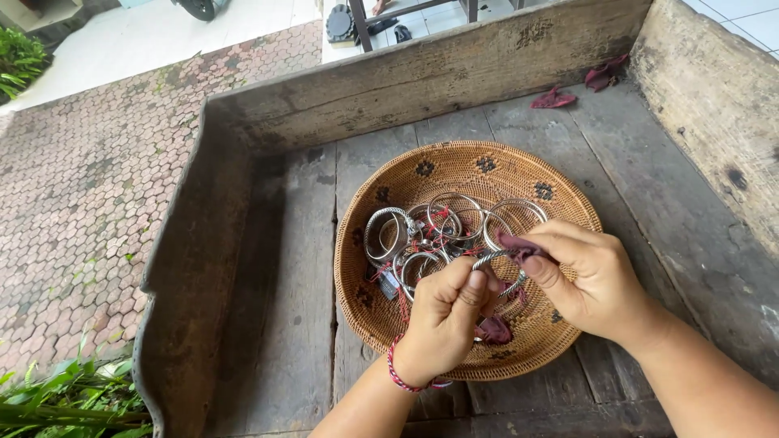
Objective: Polishing multiple silver bracelets one by one using a small cloth over a wooden workbench.
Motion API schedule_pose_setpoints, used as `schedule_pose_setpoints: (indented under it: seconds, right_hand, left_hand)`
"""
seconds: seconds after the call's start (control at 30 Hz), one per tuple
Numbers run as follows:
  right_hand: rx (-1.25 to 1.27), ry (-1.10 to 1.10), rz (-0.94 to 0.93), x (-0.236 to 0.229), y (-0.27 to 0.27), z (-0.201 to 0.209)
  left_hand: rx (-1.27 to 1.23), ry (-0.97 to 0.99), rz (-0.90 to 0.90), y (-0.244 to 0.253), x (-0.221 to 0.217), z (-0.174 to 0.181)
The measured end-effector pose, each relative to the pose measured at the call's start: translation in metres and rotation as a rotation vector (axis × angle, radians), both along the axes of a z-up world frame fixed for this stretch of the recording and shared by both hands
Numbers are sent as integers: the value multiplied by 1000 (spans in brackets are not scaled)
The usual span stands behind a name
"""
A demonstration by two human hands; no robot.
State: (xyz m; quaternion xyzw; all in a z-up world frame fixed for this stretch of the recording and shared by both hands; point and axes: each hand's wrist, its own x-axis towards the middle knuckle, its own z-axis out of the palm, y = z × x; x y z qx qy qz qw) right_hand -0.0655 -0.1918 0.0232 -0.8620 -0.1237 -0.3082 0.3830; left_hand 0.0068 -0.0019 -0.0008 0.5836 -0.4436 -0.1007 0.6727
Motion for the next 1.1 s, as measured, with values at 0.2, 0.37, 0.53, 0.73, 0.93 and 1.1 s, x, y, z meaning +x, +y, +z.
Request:
schedule_pose_setpoints:
  seconds: [0.2, 0.37, 0.53, 0.73, 0.93, 1.1]
  right_hand:
    - [732, 322, 174, 1, -17, -43]
    - [302, 86, 86, -10, -3, -6]
    - [-223, -198, -145, -2, 17, -10]
    - [-256, -227, -186, 3, 11, -26]
    - [447, 189, 182, -4, 4, -37]
    - [720, 143, 63, -2, -18, -57]
  left_hand:
    - [-93, 252, -87, -2, 2, -10]
    - [-85, 245, 69, -4, 6, -12]
    - [16, 186, 87, 0, -1, -6]
    - [-1, 176, 51, -3, -4, -8]
    - [-185, 491, -246, -3, 4, -14]
    - [-123, 645, -224, -1, 6, -14]
